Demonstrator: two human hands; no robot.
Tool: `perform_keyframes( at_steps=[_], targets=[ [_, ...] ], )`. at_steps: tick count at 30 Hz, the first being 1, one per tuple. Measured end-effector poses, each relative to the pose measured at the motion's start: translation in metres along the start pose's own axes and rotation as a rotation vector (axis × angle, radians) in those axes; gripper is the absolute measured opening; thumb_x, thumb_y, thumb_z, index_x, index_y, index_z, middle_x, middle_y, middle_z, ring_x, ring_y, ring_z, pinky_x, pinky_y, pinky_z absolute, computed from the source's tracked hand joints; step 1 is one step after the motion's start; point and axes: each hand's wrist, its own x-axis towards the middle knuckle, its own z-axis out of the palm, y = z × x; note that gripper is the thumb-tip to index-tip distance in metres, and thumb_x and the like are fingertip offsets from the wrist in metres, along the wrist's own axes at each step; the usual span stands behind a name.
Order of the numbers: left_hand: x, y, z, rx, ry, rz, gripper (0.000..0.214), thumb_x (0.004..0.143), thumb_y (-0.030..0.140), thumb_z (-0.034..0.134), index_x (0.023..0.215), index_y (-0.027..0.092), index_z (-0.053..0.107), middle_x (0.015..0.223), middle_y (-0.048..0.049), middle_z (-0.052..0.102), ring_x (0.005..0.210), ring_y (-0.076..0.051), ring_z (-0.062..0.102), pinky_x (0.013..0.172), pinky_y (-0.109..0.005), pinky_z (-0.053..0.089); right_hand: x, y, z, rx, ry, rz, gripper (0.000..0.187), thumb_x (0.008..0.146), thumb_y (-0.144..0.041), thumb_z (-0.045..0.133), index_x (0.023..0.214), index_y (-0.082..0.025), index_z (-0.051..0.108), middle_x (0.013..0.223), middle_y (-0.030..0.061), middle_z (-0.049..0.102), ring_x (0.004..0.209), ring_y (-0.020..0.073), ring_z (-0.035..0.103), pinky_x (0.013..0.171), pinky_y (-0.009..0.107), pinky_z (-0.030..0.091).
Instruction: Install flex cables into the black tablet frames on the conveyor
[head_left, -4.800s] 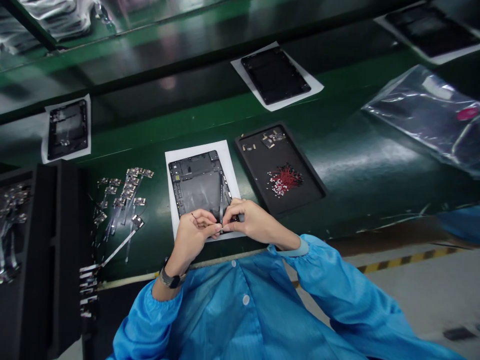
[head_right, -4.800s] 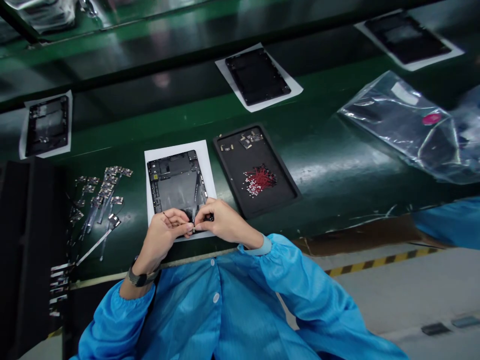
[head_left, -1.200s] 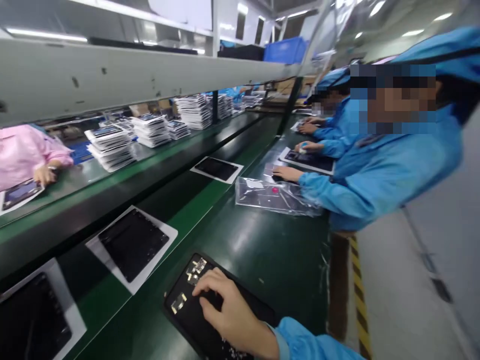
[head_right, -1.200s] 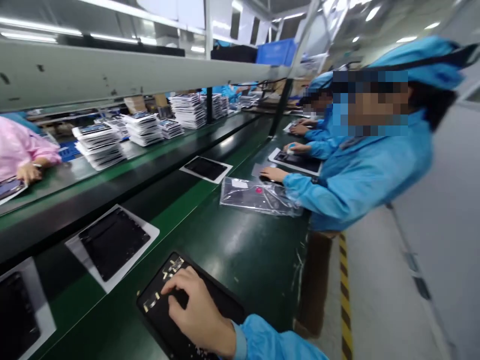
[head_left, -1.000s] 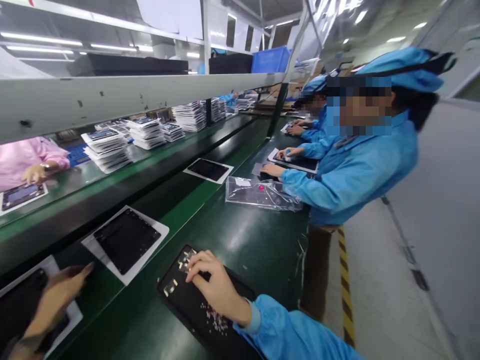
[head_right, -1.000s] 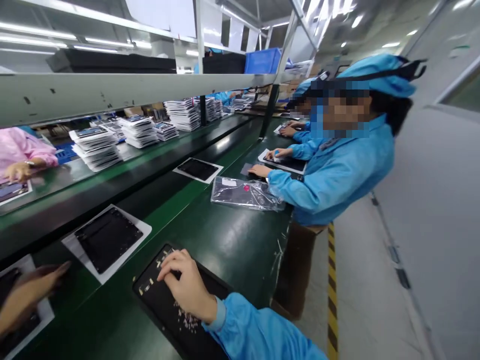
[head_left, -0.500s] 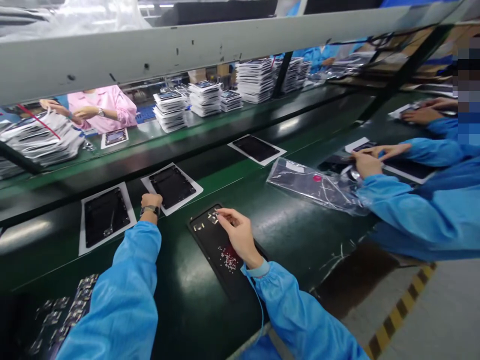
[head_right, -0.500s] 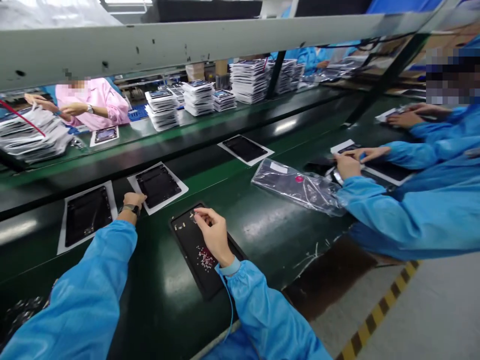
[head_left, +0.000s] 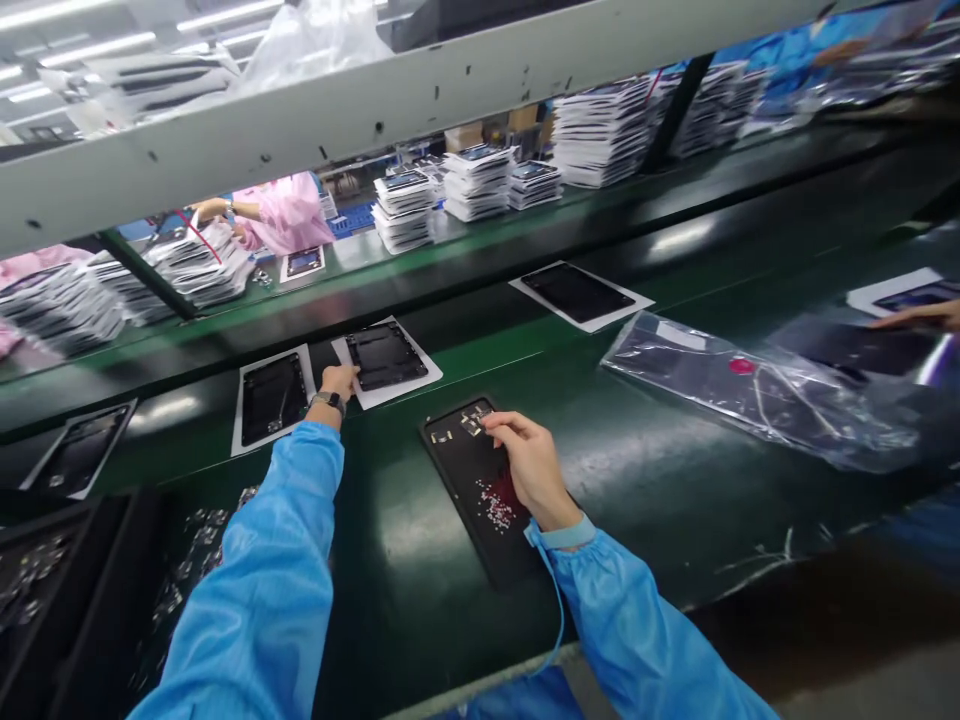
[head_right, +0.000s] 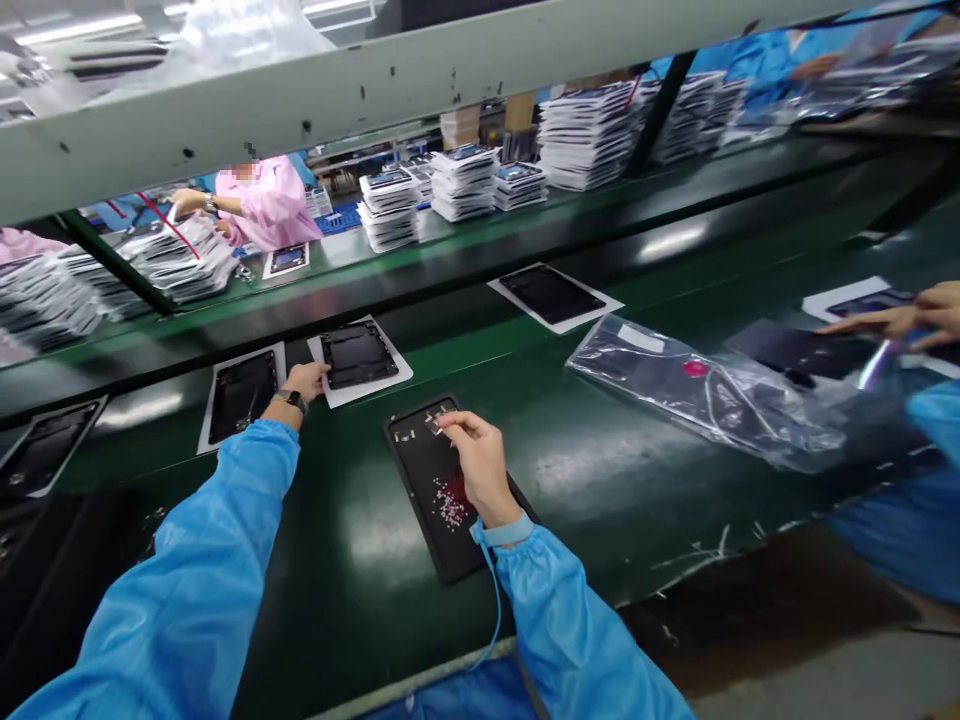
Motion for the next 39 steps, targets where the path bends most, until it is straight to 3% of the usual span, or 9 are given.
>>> perform_keyframes(
  at_steps=[5, 9, 11, 16, 21, 27, 33, 36, 39],
  targets=[
    [-0.025, -0.003, -0.022, -0.061, 0.005, -0.048, 0.029, 0.093, 0.030, 0.060, 0.116, 0.012, 0.061, 0.110, -0.0096, 0.065, 0.093, -0.019, 0.065, 0.079, -0.038, 0.057, 0.000, 0.001, 0.000, -0.034, -0.067, 0.012, 0.012, 0.065, -0.028, 0.064, 0.068, -0.021, 0.072, 0.077, 0.0046, 0.071, 0.068, 0.0172, 0.055, 0.062, 0.031, 0.041],
    [-0.063, -0.015, -0.055, -0.109, -0.016, -0.036, 0.004, 0.081, 0.008, 0.063, 0.084, 0.007, 0.064, 0.071, -0.0074, 0.065, 0.069, -0.018, 0.065, 0.065, -0.030, 0.055, 0.001, 0.002, -0.002, -0.019, -0.099, 0.030, 0.012, 0.065, -0.029, 0.063, 0.067, -0.020, 0.071, 0.078, 0.0065, 0.070, 0.071, 0.0183, 0.057, 0.060, 0.031, 0.041],
    [-0.092, -0.026, -0.077, -0.120, -0.037, -0.027, 0.006, 0.074, 0.006, 0.065, 0.072, 0.010, 0.062, 0.062, -0.0046, 0.062, 0.062, -0.016, 0.062, 0.061, -0.027, 0.053, 0.001, 0.003, -0.003, -0.008, -0.106, 0.043, 0.011, 0.063, -0.028, 0.063, 0.066, -0.020, 0.070, 0.079, 0.0072, 0.070, 0.072, 0.0185, 0.057, 0.060, 0.030, 0.041],
    [-0.183, -0.073, -0.125, -0.097, -0.142, -0.042, 0.019, 0.062, 0.024, 0.076, 0.064, 0.015, 0.058, 0.058, 0.0017, 0.057, 0.050, -0.009, 0.050, 0.048, -0.021, 0.042, 0.005, 0.004, -0.007, 0.005, -0.107, 0.056, 0.010, 0.061, -0.025, 0.063, 0.067, -0.020, 0.069, 0.082, 0.0077, 0.071, 0.072, 0.0182, 0.058, 0.059, 0.030, 0.042],
    [-0.246, -0.129, -0.138, 0.046, -0.165, -0.055, 0.039, 0.059, 0.052, 0.075, 0.073, 0.018, 0.060, 0.065, -0.0008, 0.062, 0.058, -0.014, 0.057, 0.055, -0.024, 0.046, 0.009, 0.007, -0.013, 0.000, -0.111, 0.053, 0.007, 0.062, -0.027, 0.062, 0.066, -0.022, 0.064, 0.083, 0.0073, 0.072, 0.070, 0.0184, 0.060, 0.058, 0.031, 0.043],
    [-0.258, -0.165, -0.141, 0.070, -0.121, 0.033, 0.035, 0.066, 0.053, 0.068, 0.074, 0.020, 0.060, 0.073, -0.0050, 0.070, 0.073, -0.021, 0.067, 0.072, -0.031, 0.053, 0.013, 0.010, -0.017, -0.034, -0.107, 0.054, 0.008, 0.062, -0.029, 0.063, 0.067, -0.022, 0.062, 0.081, 0.0063, 0.072, 0.068, 0.0183, 0.062, 0.058, 0.031, 0.043],
    [-0.254, -0.174, -0.148, 0.572, 0.094, 0.230, 0.028, 0.079, 0.045, 0.054, 0.082, 0.019, 0.064, 0.072, -0.0062, 0.068, 0.069, -0.023, 0.064, 0.070, -0.034, 0.049, 0.008, -0.002, -0.017, -0.146, -0.082, -0.018, 0.015, 0.065, -0.031, 0.064, 0.074, -0.021, 0.071, 0.083, 0.0057, 0.073, 0.072, 0.0181, 0.060, 0.059, 0.029, 0.041],
    [-0.258, -0.175, -0.159, 0.692, 0.196, 0.296, 0.030, 0.080, 0.043, 0.054, 0.093, 0.018, 0.066, 0.080, -0.0076, 0.068, 0.068, -0.022, 0.061, 0.072, -0.036, 0.049, 0.000, -0.010, -0.020, -0.480, -0.251, -0.133, 0.019, 0.070, -0.036, 0.068, 0.079, -0.021, 0.075, 0.079, 0.0045, 0.072, 0.071, 0.0194, 0.059, 0.064, 0.032, 0.041],
    [-0.268, -0.176, -0.181, 0.643, 0.246, 0.262, 0.035, 0.078, 0.048, 0.056, 0.094, 0.018, 0.066, 0.081, -0.0074, 0.068, 0.067, -0.022, 0.061, 0.069, -0.035, 0.049, -0.006, -0.011, -0.025, -0.825, -0.494, -0.227, 0.011, 0.069, -0.033, 0.072, 0.072, -0.023, 0.075, 0.070, 0.0031, 0.070, 0.069, 0.0204, 0.056, 0.067, 0.034, 0.041]
  ],
)
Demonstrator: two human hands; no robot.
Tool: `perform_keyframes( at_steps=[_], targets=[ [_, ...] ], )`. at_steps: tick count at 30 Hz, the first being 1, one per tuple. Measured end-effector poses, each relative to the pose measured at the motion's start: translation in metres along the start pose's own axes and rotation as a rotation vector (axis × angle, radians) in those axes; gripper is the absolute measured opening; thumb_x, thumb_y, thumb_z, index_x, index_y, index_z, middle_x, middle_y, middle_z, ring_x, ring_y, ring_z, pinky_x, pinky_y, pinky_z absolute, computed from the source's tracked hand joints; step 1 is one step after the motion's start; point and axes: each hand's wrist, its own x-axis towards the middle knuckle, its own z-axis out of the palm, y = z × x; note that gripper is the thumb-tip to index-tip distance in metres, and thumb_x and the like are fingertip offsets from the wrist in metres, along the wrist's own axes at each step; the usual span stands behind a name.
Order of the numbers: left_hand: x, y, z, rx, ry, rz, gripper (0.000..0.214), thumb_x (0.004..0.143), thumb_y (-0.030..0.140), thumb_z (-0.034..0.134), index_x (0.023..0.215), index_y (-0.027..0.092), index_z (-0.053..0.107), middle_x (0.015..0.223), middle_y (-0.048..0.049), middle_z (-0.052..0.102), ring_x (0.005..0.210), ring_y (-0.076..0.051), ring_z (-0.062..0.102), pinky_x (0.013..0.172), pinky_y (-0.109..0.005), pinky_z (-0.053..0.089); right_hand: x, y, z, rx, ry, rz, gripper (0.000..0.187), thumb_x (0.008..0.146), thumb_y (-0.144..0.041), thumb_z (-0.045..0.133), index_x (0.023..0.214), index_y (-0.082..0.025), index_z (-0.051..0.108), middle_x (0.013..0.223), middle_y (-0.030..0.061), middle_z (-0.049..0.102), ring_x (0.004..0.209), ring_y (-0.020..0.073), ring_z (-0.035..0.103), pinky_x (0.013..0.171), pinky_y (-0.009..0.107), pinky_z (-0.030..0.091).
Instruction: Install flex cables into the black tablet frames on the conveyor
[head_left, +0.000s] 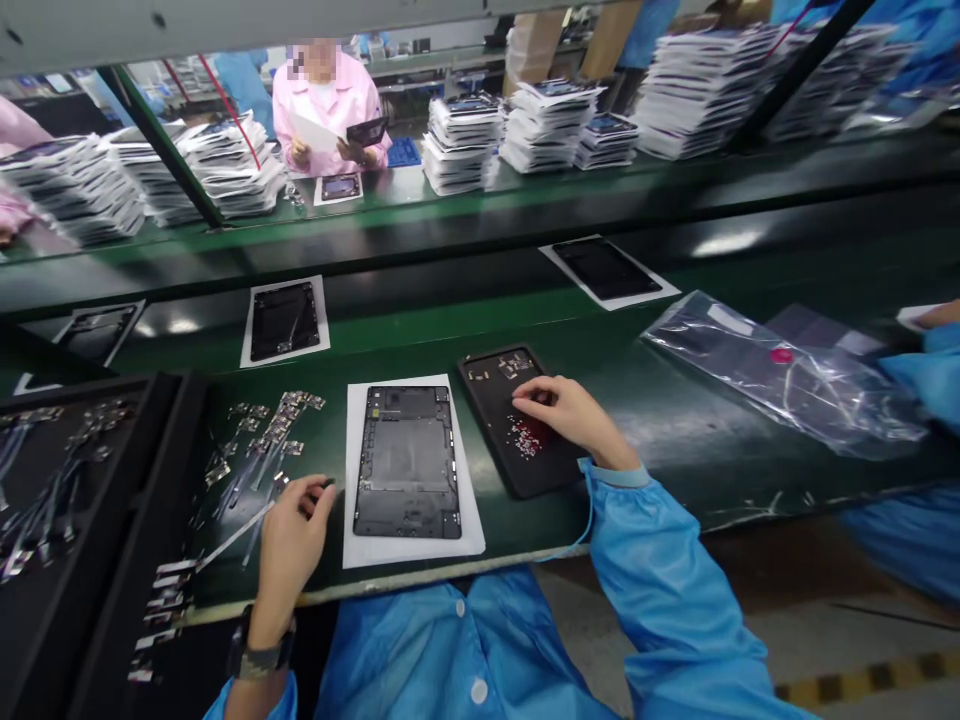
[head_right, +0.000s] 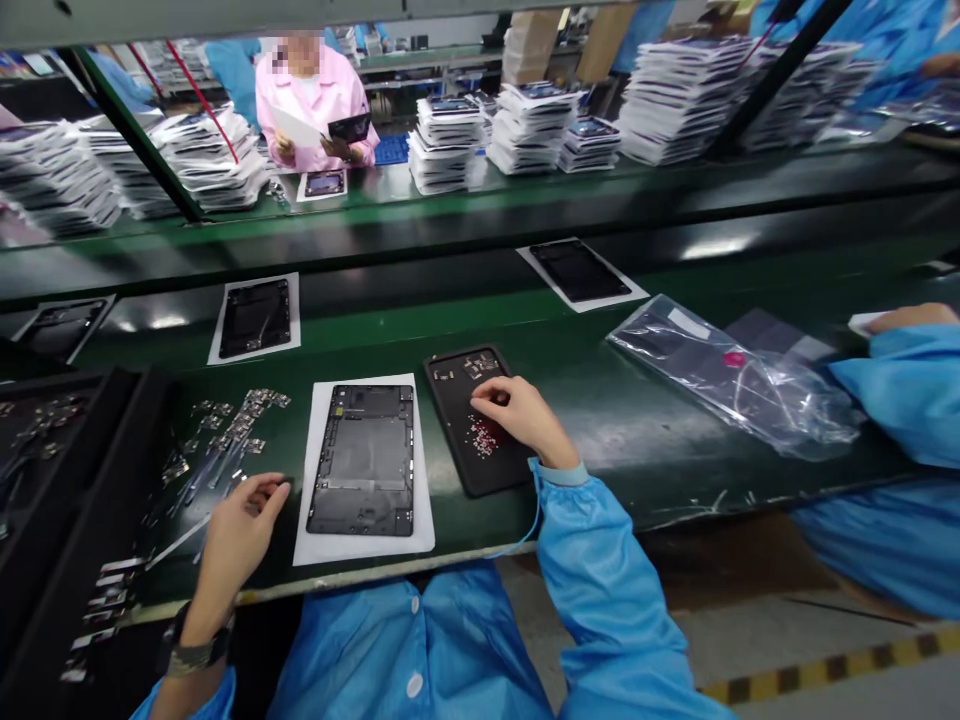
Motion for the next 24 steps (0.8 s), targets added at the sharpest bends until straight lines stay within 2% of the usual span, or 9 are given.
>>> perform_keyframes(
  at_steps=[2, 4, 7, 9, 11, 14, 17, 20, 24],
  targets=[
    [-0.007, -0.011, -0.016, -0.027, 0.036, -0.044, 0.036, 0.076, 0.050, 0.057, 0.090, 0.019, 0.067, 0.081, -0.0072, 0.069, 0.069, -0.022, 0.062, 0.069, -0.034, 0.049, -0.001, 0.002, 0.001, -0.168, -0.077, -0.054, 0.004, 0.067, -0.028, 0.074, 0.066, -0.024, 0.073, 0.066, 0.0026, 0.068, 0.068, 0.0206, 0.055, 0.069, 0.034, 0.040],
    [-0.016, -0.022, -0.030, -0.043, 0.089, -0.081, 0.035, 0.075, 0.051, 0.058, 0.088, 0.019, 0.068, 0.080, -0.0070, 0.070, 0.070, -0.023, 0.063, 0.068, -0.034, 0.049, 0.001, 0.004, 0.003, -0.281, -0.155, -0.077, 0.007, 0.066, -0.026, 0.074, 0.061, -0.024, 0.070, 0.063, 0.0023, 0.065, 0.066, 0.0200, 0.055, 0.069, 0.034, 0.040],
    [-0.030, -0.034, -0.043, -0.065, 0.161, -0.103, 0.034, 0.076, 0.050, 0.059, 0.085, 0.019, 0.069, 0.080, -0.0065, 0.071, 0.072, -0.022, 0.064, 0.066, -0.032, 0.049, 0.006, 0.003, 0.004, -0.326, -0.316, -0.059, 0.015, 0.070, -0.032, 0.069, 0.059, -0.022, 0.066, 0.061, 0.0035, 0.063, 0.059, 0.0189, 0.055, 0.063, 0.033, 0.040],
    [-0.036, -0.042, -0.047, -0.062, 0.199, -0.097, 0.032, 0.078, 0.049, 0.058, 0.084, 0.019, 0.069, 0.080, -0.0060, 0.071, 0.072, -0.021, 0.064, 0.066, -0.031, 0.049, 0.008, 0.000, 0.002, -0.309, -0.375, -0.047, 0.023, 0.072, -0.040, 0.064, 0.062, -0.020, 0.066, 0.064, 0.0062, 0.065, 0.061, 0.0206, 0.057, 0.062, 0.034, 0.042],
    [-0.036, -0.048, -0.049, -0.019, 0.241, -0.087, 0.029, 0.082, 0.045, 0.056, 0.084, 0.019, 0.068, 0.080, -0.0055, 0.071, 0.071, -0.021, 0.063, 0.066, -0.031, 0.049, 0.008, -0.004, -0.001, -0.288, -0.335, -0.006, 0.030, 0.071, -0.049, 0.059, 0.067, -0.020, 0.066, 0.069, 0.0095, 0.069, 0.064, 0.0235, 0.060, 0.063, 0.036, 0.044],
    [-0.029, -0.050, -0.048, 0.111, 0.291, -0.037, 0.022, 0.085, 0.036, 0.056, 0.088, 0.018, 0.068, 0.084, -0.0057, 0.069, 0.070, -0.020, 0.062, 0.070, -0.033, 0.050, 0.005, -0.011, -0.008, -0.204, -0.208, 0.138, 0.039, 0.064, -0.056, 0.056, 0.072, -0.019, 0.065, 0.072, 0.0115, 0.071, 0.068, 0.0270, 0.064, 0.065, 0.038, 0.047],
    [-0.014, -0.043, -0.040, 0.242, 0.279, 0.048, 0.015, 0.085, 0.026, 0.059, 0.095, 0.018, 0.067, 0.091, -0.0071, 0.068, 0.081, -0.023, 0.063, 0.079, -0.036, 0.051, 0.000, -0.017, -0.013, -0.130, -0.121, 0.235, 0.044, 0.056, -0.057, 0.059, 0.079, -0.019, 0.066, 0.074, 0.0113, 0.074, 0.076, 0.0307, 0.068, 0.070, 0.039, 0.050],
    [0.000, -0.034, -0.029, 0.376, 0.247, 0.114, 0.020, 0.083, 0.021, 0.064, 0.103, 0.018, 0.067, 0.099, -0.0095, 0.067, 0.099, -0.028, 0.062, 0.088, -0.040, 0.050, -0.004, -0.023, -0.016, -0.097, -0.084, 0.255, 0.044, 0.053, -0.055, 0.064, 0.079, -0.020, 0.069, 0.079, 0.0114, 0.076, 0.083, 0.0330, 0.070, 0.071, 0.039, 0.052],
    [0.011, -0.035, -0.020, 0.441, 0.204, 0.176, 0.019, 0.086, 0.017, 0.061, 0.105, 0.015, 0.067, 0.097, -0.0108, 0.065, 0.096, -0.028, 0.062, 0.086, -0.039, 0.050, -0.008, -0.027, -0.020, -0.062, -0.044, 0.246, 0.041, 0.054, -0.055, 0.066, 0.076, -0.020, 0.070, 0.080, 0.0116, 0.076, 0.083, 0.0326, 0.070, 0.070, 0.038, 0.053]
  ],
)
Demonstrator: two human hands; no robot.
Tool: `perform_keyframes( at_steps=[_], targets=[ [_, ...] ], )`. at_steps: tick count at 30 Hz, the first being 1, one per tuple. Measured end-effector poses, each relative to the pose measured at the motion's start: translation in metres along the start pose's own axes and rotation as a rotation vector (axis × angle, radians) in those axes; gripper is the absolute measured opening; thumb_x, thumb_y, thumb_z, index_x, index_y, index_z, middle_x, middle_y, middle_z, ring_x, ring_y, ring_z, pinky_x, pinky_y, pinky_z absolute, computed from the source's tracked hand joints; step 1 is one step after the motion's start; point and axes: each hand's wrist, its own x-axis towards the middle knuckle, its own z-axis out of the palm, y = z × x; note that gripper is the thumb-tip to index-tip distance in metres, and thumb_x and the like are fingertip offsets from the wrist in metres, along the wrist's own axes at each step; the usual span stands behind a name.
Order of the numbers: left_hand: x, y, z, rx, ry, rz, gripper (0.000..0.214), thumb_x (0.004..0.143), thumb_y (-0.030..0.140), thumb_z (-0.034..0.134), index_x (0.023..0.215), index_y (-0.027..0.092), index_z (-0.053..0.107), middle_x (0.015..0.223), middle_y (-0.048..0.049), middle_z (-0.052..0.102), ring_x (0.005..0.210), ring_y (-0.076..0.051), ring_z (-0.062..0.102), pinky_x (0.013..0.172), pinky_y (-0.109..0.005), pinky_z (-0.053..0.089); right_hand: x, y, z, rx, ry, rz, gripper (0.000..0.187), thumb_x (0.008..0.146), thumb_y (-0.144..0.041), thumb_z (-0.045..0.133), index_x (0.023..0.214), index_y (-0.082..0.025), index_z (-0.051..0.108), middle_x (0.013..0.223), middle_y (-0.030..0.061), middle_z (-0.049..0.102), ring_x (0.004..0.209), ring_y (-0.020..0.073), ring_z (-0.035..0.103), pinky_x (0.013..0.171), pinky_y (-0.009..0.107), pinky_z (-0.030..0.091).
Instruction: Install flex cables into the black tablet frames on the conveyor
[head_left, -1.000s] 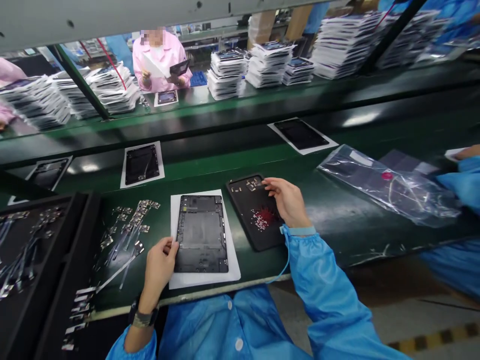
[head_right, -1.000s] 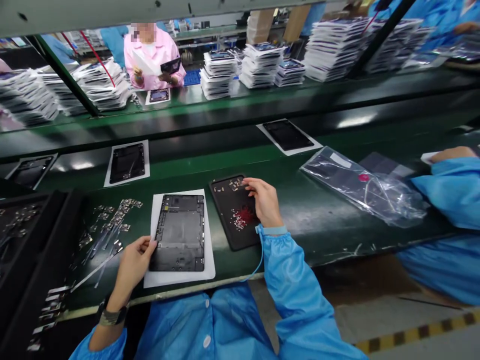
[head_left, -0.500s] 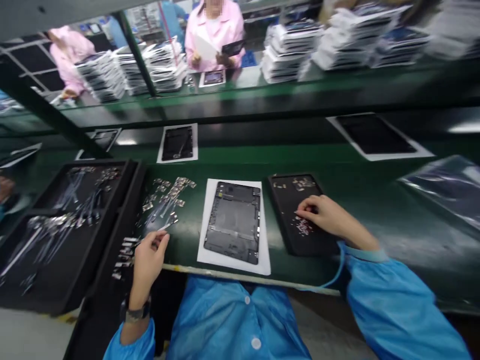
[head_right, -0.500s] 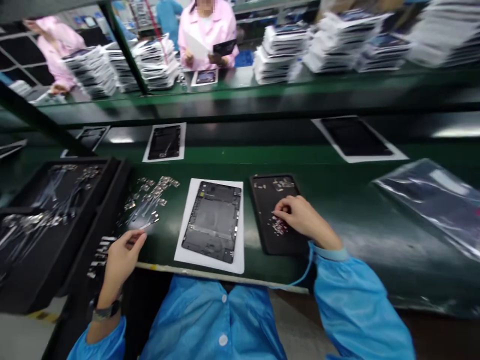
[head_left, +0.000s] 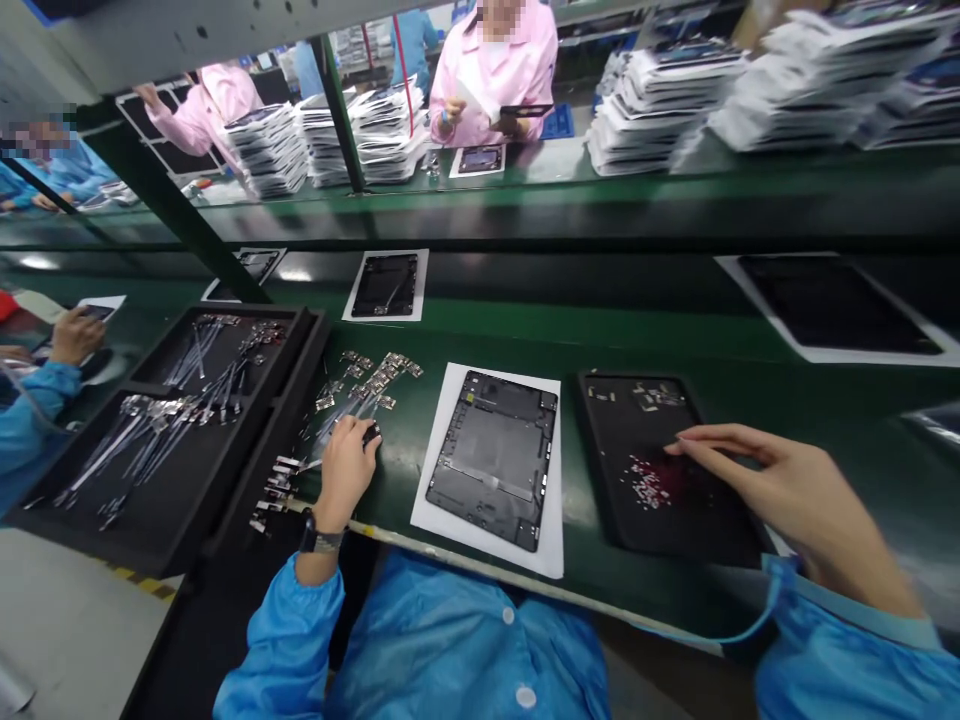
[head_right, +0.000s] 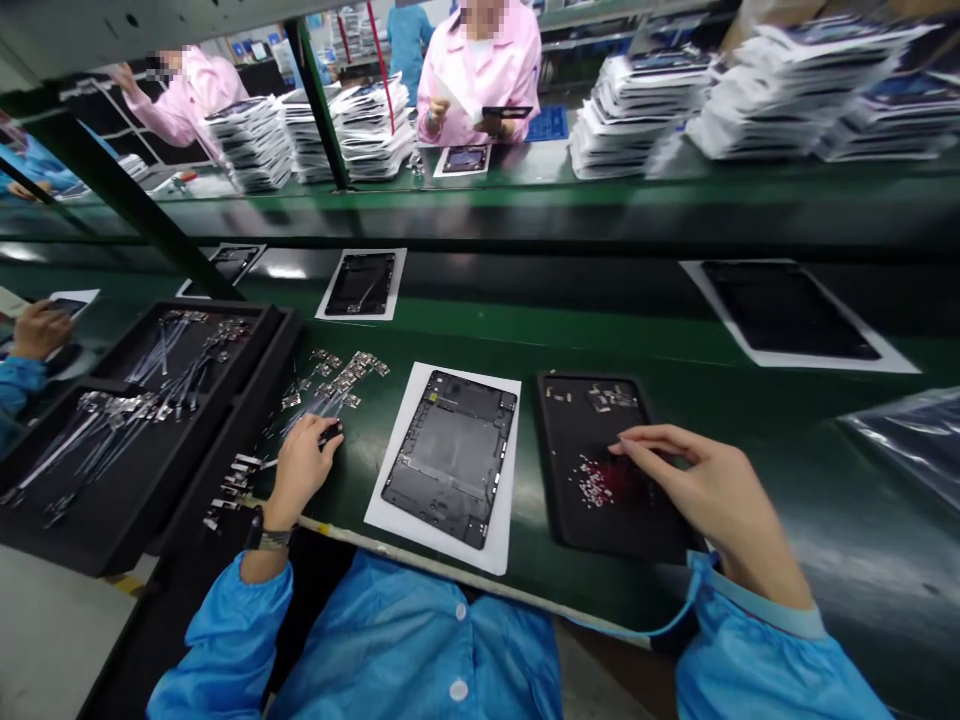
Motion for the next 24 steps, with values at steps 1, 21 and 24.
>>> perform_keyframes(
  at_steps=[1, 21, 24],
  targets=[
    [0.001, -0.002, 0.001, 0.000, 0.003, 0.021, 0.018, 0.088, 0.017, 0.059, 0.104, 0.015, 0.067, 0.096, -0.0105, 0.065, 0.094, -0.027, 0.062, 0.085, -0.038, 0.050, 0.000, 0.000, -0.001, -0.002, 0.004, -0.007, 0.041, 0.055, -0.055, 0.065, 0.076, -0.020, 0.070, 0.080, 0.0117, 0.076, 0.083, 0.0323, 0.070, 0.070, 0.038, 0.054],
    [0.027, 0.000, -0.008, -0.003, 0.066, 0.006, 0.018, 0.086, 0.018, 0.062, 0.103, 0.019, 0.064, 0.102, -0.0092, 0.065, 0.102, -0.028, 0.058, 0.092, -0.041, 0.048, 0.012, 0.011, 0.011, 0.001, -0.076, 0.051, 0.040, 0.049, -0.056, 0.065, 0.071, -0.022, 0.070, 0.076, 0.0096, 0.076, 0.076, 0.0323, 0.070, 0.063, 0.037, 0.052],
    [0.059, 0.019, -0.001, -0.100, 0.004, 0.041, 0.017, 0.087, 0.016, 0.060, 0.103, 0.019, 0.065, 0.107, -0.0084, 0.065, 0.105, -0.025, 0.058, 0.097, -0.039, 0.045, 0.012, 0.007, 0.013, 0.045, -0.051, 0.031, 0.038, 0.049, -0.054, 0.067, 0.069, -0.022, 0.071, 0.075, 0.0094, 0.076, 0.078, 0.0325, 0.070, 0.064, 0.037, 0.051]
  ],
)
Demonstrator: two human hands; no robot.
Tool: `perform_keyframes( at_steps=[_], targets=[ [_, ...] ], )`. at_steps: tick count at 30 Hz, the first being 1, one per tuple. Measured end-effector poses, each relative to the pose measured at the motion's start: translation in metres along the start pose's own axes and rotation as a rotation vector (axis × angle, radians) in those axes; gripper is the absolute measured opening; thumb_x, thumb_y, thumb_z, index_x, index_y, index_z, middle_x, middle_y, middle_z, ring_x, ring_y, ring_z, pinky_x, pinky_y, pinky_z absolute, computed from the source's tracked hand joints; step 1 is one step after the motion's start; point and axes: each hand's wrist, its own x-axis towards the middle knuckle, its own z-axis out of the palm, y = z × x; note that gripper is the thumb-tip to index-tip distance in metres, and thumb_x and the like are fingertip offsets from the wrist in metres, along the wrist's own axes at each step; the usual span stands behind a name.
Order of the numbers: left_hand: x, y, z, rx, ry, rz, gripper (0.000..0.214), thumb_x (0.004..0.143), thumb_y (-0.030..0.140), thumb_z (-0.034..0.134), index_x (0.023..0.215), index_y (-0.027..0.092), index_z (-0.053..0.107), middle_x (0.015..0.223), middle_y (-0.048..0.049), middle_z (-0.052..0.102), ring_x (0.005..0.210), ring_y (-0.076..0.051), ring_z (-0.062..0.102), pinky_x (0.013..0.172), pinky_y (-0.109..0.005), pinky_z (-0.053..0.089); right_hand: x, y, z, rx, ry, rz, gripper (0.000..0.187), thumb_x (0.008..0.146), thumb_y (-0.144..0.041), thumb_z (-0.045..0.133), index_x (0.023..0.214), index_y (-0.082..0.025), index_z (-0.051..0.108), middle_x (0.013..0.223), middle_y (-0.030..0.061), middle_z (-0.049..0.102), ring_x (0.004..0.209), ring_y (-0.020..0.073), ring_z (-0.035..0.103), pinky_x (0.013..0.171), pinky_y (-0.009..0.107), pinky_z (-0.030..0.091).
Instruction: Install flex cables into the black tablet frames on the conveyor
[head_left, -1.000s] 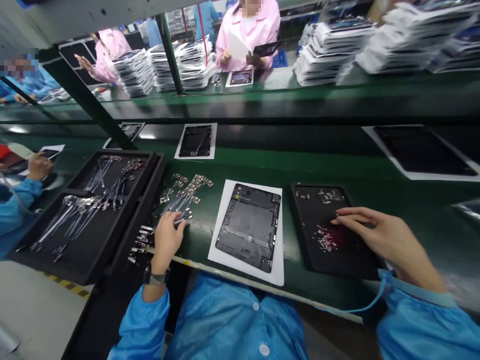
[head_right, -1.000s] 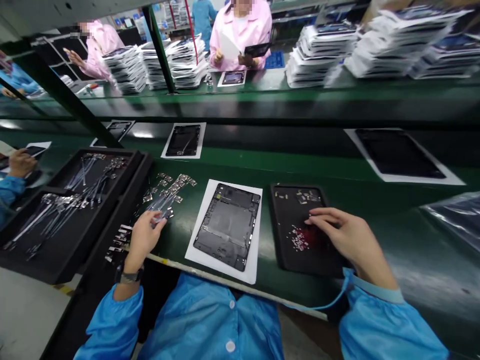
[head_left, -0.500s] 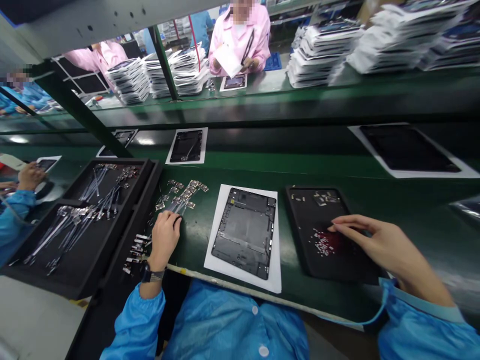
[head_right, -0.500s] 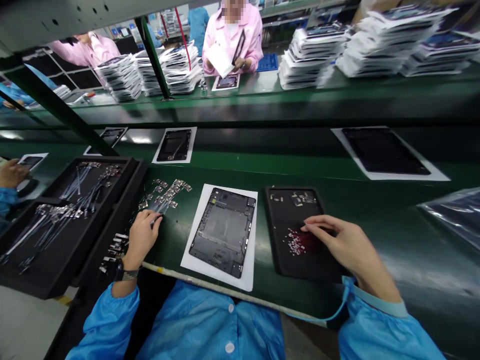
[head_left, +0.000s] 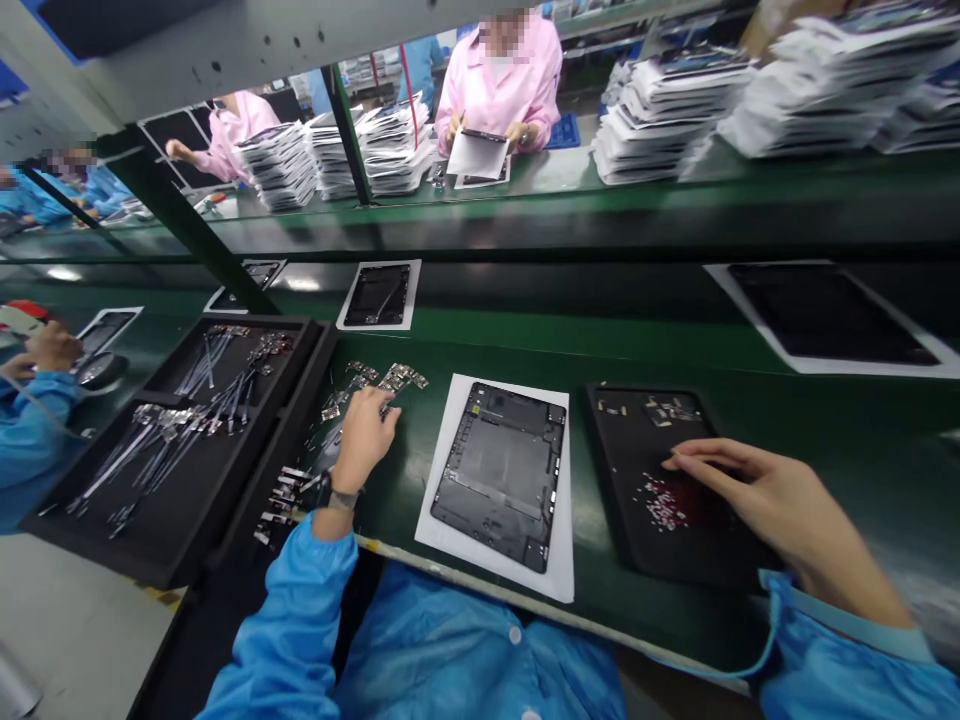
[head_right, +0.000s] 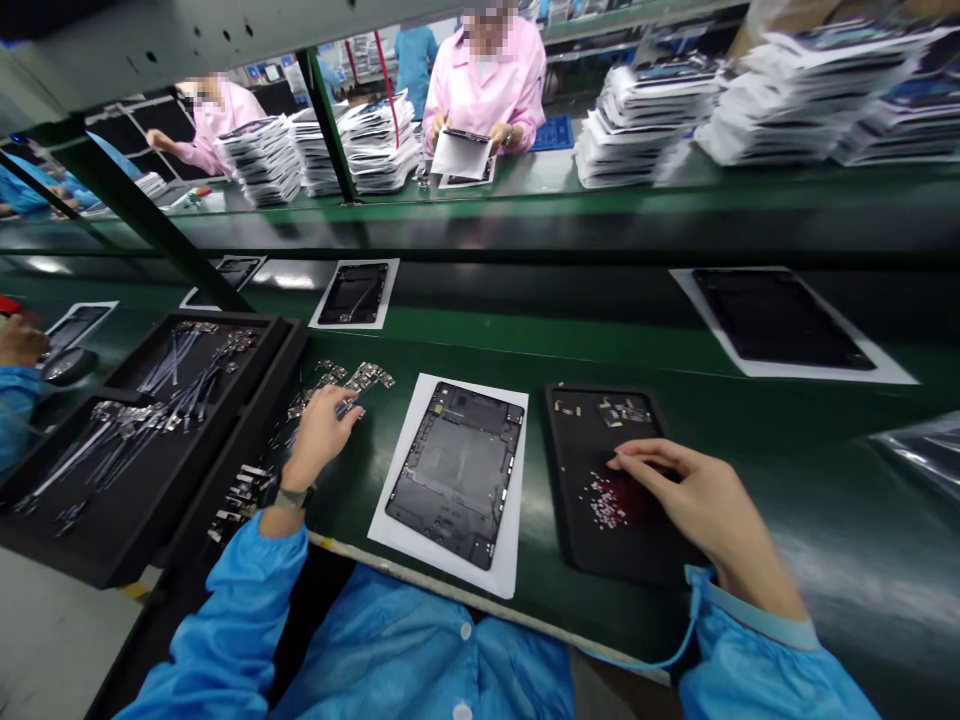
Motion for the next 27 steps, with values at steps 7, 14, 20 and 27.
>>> perform_keyframes(
  at_steps=[7, 14, 20, 27],
  targets=[
    [0.078, 0.025, 0.025, -0.046, -0.130, -0.071, 0.011, 0.072, 0.009, 0.071, 0.078, 0.016, 0.066, 0.098, -0.0127, 0.064, 0.107, -0.031, 0.054, 0.095, -0.043, 0.042, -0.008, -0.027, 0.010, 0.024, -0.011, -0.115, 0.043, 0.058, -0.058, 0.070, 0.073, -0.018, 0.073, 0.075, 0.0098, 0.075, 0.067, 0.0275, 0.067, 0.058, 0.035, 0.049],
    [0.094, 0.013, 0.016, -0.285, -0.213, -0.031, 0.014, 0.067, 0.010, 0.069, 0.073, 0.017, 0.058, 0.068, -0.0005, 0.063, 0.069, -0.016, 0.061, 0.068, -0.028, 0.047, -0.014, -0.045, 0.038, 0.164, -0.173, -0.316, 0.036, 0.073, -0.055, 0.068, 0.074, -0.019, 0.071, 0.075, 0.0079, 0.073, 0.072, 0.0245, 0.067, 0.070, 0.035, 0.052],
    [0.099, -0.001, -0.008, -0.738, -0.073, -0.190, 0.028, 0.057, 0.028, 0.078, 0.077, 0.014, 0.066, 0.067, -0.0025, 0.067, 0.066, -0.015, 0.062, 0.065, -0.027, 0.047, -0.023, -0.054, 0.064, 0.219, -0.334, -0.387, 0.025, 0.080, -0.042, 0.064, 0.075, -0.018, 0.069, 0.074, 0.0062, 0.071, 0.072, 0.0216, 0.064, 0.068, 0.032, 0.048],
    [0.098, -0.008, -0.053, -0.944, 0.231, -0.197, 0.021, 0.054, 0.019, 0.078, 0.070, 0.014, 0.066, 0.061, 0.0011, 0.064, 0.059, -0.011, 0.059, 0.056, -0.021, 0.043, -0.024, -0.052, 0.077, 0.281, -0.402, -0.391, 0.021, 0.081, -0.037, 0.065, 0.075, -0.017, 0.069, 0.071, 0.0049, 0.070, 0.069, 0.0197, 0.061, 0.068, 0.032, 0.047]
  ],
)
